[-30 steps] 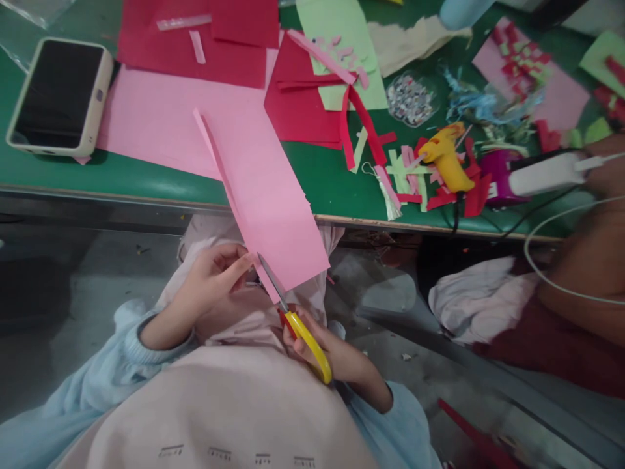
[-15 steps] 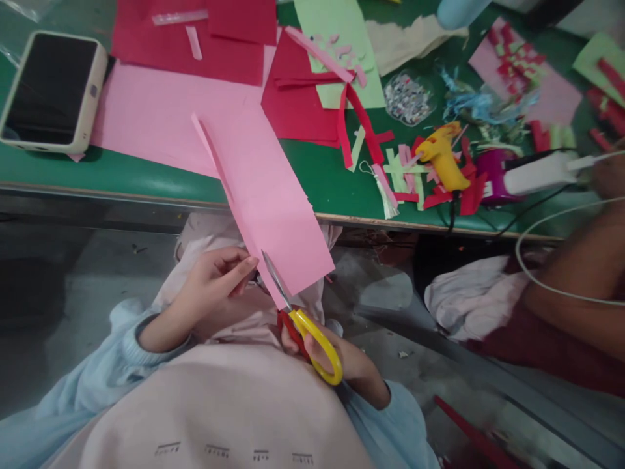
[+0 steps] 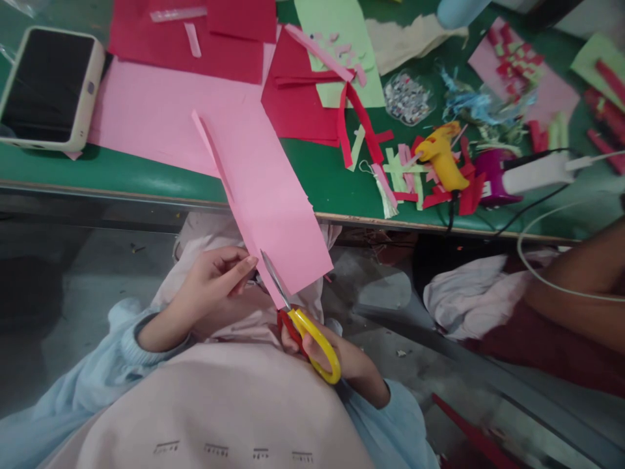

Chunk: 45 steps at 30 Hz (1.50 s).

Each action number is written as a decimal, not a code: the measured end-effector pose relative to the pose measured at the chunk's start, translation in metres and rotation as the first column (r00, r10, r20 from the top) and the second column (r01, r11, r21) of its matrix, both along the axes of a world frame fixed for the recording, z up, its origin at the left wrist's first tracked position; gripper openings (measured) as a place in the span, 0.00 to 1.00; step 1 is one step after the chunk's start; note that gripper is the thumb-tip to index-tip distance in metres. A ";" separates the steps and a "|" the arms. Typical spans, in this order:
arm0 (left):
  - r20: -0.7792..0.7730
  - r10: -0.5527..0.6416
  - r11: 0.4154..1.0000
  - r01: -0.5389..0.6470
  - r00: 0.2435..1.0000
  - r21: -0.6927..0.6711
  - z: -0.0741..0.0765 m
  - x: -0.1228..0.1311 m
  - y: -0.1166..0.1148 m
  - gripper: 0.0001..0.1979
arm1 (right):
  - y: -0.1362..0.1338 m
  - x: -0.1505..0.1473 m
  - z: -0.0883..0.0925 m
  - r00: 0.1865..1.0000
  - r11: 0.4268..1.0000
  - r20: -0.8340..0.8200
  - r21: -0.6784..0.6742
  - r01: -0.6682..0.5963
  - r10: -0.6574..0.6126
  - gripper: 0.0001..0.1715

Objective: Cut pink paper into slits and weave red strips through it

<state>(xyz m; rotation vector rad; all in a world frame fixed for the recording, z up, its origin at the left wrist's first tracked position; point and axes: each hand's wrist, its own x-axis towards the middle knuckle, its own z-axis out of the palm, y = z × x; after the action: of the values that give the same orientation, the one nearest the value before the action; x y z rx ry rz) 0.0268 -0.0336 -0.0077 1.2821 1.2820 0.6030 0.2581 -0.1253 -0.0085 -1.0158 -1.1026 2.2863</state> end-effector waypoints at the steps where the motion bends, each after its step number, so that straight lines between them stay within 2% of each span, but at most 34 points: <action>1: 0.001 0.000 1.000 0.000 1.000 0.002 0.000 0.000 0.000 0.16 | 0.000 0.000 0.000 1.000 1.000 0.004 0.008 -0.002 0.002 0.36; 8: -0.010 -0.016 1.000 0.016 1.000 0.016 0.003 0.001 0.001 0.17 | 0.002 0.000 -0.002 0.999 0.994 0.036 0.104 -0.024 0.020 0.35; 15: -0.015 -0.016 1.000 0.017 1.000 0.018 0.005 0.003 0.002 0.16 | 0.002 -0.002 0.001 1.000 1.000 0.013 0.027 0.007 -0.007 0.35; 19: -0.030 -0.030 0.999 0.030 0.999 -0.020 0.009 0.005 0.000 0.16 | 0.009 -0.003 0.008 0.999 0.993 -0.005 0.108 -0.044 0.045 0.36; 23: -0.013 -0.029 0.998 0.028 0.999 -0.048 0.012 0.007 -0.001 0.15 | 0.013 -0.004 0.011 1.000 0.993 -0.013 0.118 -0.022 0.024 0.35; 29: -0.004 -0.030 0.998 0.030 1.000 -0.050 0.011 0.006 -0.002 0.14 | 0.010 -0.004 0.009 0.999 0.990 -0.011 0.136 -0.029 0.030 0.33; 33: -0.005 -0.033 0.998 0.032 0.999 -0.046 0.011 0.005 -0.002 0.14 | 0.009 -0.004 0.007 0.998 0.995 -0.069 0.097 0.007 0.000 0.32; 45: -0.018 -0.026 0.999 0.025 1.000 -0.044 0.013 0.008 -0.001 0.15 | 0.009 -0.002 0.004 1.000 0.997 -0.022 0.081 -0.020 0.022 0.34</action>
<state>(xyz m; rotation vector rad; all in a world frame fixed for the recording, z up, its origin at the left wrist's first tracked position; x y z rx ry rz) 0.0345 -0.0349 0.0056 1.2687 1.2854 0.5442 0.2556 -0.1167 -0.0048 -0.9493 -1.1909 2.2446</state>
